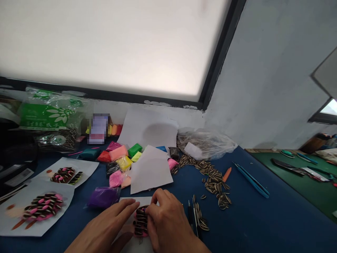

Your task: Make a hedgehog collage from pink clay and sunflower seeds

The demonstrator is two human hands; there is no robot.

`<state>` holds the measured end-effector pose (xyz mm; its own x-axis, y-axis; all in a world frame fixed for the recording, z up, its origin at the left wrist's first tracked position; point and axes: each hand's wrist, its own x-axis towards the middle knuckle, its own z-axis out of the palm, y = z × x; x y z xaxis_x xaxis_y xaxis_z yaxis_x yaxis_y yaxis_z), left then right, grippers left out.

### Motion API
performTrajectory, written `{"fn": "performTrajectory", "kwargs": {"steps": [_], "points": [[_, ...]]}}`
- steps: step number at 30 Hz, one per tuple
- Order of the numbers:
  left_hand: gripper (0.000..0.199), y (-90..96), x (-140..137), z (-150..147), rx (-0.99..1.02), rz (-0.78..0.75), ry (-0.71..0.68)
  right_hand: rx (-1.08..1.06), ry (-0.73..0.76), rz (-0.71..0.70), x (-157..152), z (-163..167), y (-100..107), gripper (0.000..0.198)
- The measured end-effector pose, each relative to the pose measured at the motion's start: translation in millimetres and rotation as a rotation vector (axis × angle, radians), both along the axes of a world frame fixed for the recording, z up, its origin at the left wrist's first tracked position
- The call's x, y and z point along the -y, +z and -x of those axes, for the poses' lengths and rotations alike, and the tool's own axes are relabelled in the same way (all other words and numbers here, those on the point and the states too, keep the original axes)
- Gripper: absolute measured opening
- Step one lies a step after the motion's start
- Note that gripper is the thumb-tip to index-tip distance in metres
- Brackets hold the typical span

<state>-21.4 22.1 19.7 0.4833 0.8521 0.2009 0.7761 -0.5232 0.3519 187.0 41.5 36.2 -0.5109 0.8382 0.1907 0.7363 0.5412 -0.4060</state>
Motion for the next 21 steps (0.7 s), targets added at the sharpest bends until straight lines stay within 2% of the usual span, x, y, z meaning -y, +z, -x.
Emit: {"fn": "performTrajectory", "kwargs": {"steps": [8,17,21], "points": [[0.056,-6.2,-3,-2,0.012,0.091,0.007,0.002,0.001,-0.006,-1,-1,0,0.018],[0.066,3.3,-4,-5,-0.053,0.160,0.001,-0.009,0.001,0.019,0,-1,2,0.020],[0.059,5.4,-4,-6,-0.041,0.125,0.022,-0.042,0.002,0.024,0,-1,3,0.023]]}}
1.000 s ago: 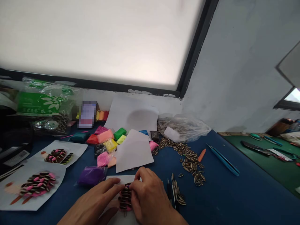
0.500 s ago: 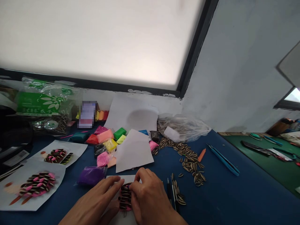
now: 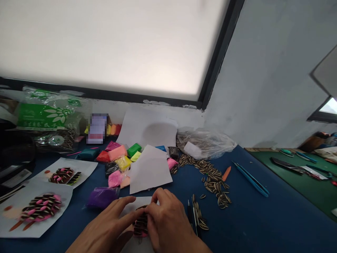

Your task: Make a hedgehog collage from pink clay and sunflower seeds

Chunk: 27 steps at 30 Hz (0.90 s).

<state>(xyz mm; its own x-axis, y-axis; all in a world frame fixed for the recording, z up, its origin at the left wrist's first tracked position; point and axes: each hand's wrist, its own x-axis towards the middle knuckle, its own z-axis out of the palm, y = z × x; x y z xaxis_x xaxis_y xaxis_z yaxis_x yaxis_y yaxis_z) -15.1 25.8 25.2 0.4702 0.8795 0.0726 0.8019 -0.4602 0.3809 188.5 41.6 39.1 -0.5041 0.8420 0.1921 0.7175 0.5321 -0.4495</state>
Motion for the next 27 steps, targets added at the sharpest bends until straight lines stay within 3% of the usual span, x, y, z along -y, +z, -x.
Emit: {"fn": "performTrajectory", "kwargs": {"steps": [15,24,27], "points": [[0.052,5.4,0.5,3.7,0.027,-0.041,-0.006,-0.063,-0.044,0.030,-0.6,-2.1,4.6,0.025],[0.049,3.5,-1.4,5.4,0.365,0.039,-0.062,-0.235,-0.104,0.247,-4.4,-0.5,2.8,0.024],[0.045,-1.5,-1.5,6.2,0.496,0.070,-0.084,-0.268,-0.076,0.263,-6.5,0.2,-0.6,0.021]]}}
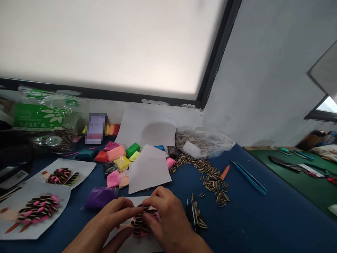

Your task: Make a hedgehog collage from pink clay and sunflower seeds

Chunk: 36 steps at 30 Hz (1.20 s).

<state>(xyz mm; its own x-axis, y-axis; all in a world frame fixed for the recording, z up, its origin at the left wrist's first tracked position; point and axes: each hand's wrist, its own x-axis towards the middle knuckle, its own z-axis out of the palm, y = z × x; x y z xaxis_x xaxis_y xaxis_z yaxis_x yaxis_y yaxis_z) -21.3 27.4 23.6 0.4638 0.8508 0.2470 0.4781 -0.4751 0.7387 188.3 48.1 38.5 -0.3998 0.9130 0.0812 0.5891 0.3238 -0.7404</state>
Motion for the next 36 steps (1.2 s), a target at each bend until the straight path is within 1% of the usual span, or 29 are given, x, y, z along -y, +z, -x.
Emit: {"fn": "performTrajectory", "kwargs": {"steps": [2,4,7,9,12,15,17,19,22,26,28,31,36], "points": [[0.045,-4.5,-1,1,0.076,-0.008,-0.004,0.001,0.008,-0.022,-1,-1,-1,0.018],[0.045,-7.9,-4,4,0.094,-0.026,0.018,0.017,-0.014,-0.054,-2,-3,1,0.016],[0.039,-9.9,-7,7,0.028,-0.028,0.079,0.067,-0.062,-0.088,-2,-5,6,0.014],[0.036,-11.1,-9,8,-0.013,-0.041,0.107,0.093,-0.063,-0.098,-2,-5,8,0.016],[0.035,-16.8,-10,9,-0.033,-0.106,0.119,0.118,-0.043,-0.122,-1,-5,7,0.017],[0.036,-27.9,-12,10,-0.025,-0.197,0.133,0.126,-0.039,-0.142,-2,-4,5,0.018],[0.035,-36.1,-14,10,-0.018,-0.251,0.136,0.147,-0.039,-0.136,-5,-3,7,0.017],[0.035,-43.4,-15,10,-0.031,-0.294,0.127,0.214,-0.033,-0.116,-9,0,12,0.017],[0.036,-51.6,-17,11,-0.062,-0.355,0.122,0.360,0.020,-0.068,-19,7,22,0.015],[0.034,-58.4,-18,16,-0.076,-0.396,0.124,0.424,0.086,-0.029,-35,16,28,0.012],[0.033,-60.0,-19,19,-0.085,-0.404,0.102,0.457,0.118,-0.014,-41,19,29,0.011],[0.035,-59.2,-20,20,-0.104,-0.399,0.082,0.508,0.179,0.002,-48,23,30,0.009],[0.037,-51.3,-19,18,-0.144,-0.365,0.079,0.588,0.275,0.006,-53,30,31,0.011]]}}
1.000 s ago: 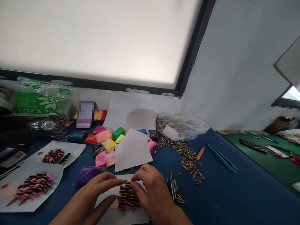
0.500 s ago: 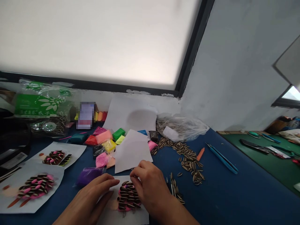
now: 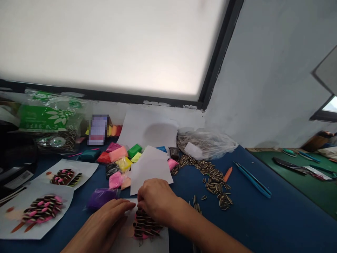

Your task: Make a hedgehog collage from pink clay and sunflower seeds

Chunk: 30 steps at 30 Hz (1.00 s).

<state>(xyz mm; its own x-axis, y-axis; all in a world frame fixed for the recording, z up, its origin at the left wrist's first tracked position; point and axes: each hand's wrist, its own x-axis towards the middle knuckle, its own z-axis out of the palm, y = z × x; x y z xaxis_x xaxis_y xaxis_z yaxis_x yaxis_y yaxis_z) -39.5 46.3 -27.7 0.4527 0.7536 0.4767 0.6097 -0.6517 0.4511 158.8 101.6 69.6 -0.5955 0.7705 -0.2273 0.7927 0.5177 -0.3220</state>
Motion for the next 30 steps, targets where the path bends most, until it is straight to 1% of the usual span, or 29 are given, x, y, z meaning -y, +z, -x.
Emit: {"fn": "performTrajectory", "kwargs": {"steps": [8,14,19,23,27,30], "points": [[0.041,8.2,1,0,-0.035,0.049,-0.003,0.117,0.057,0.025,-8,9,4,0.013],[0.038,6.7,1,0,-0.029,0.058,-0.015,0.128,0.069,0.007,-12,8,11,0.013],[0.038,4.6,1,1,0.005,0.054,-0.032,0.134,0.110,0.026,-11,10,12,0.013],[0.038,9.0,2,-1,0.008,0.064,-0.025,0.155,0.138,0.037,-11,14,13,0.014],[0.037,13.5,3,-3,-0.044,0.120,-0.008,0.170,0.144,0.010,-14,13,14,0.014],[0.041,10.4,4,-2,-0.039,0.125,0.003,0.168,0.133,-0.031,-16,10,14,0.016]]}}
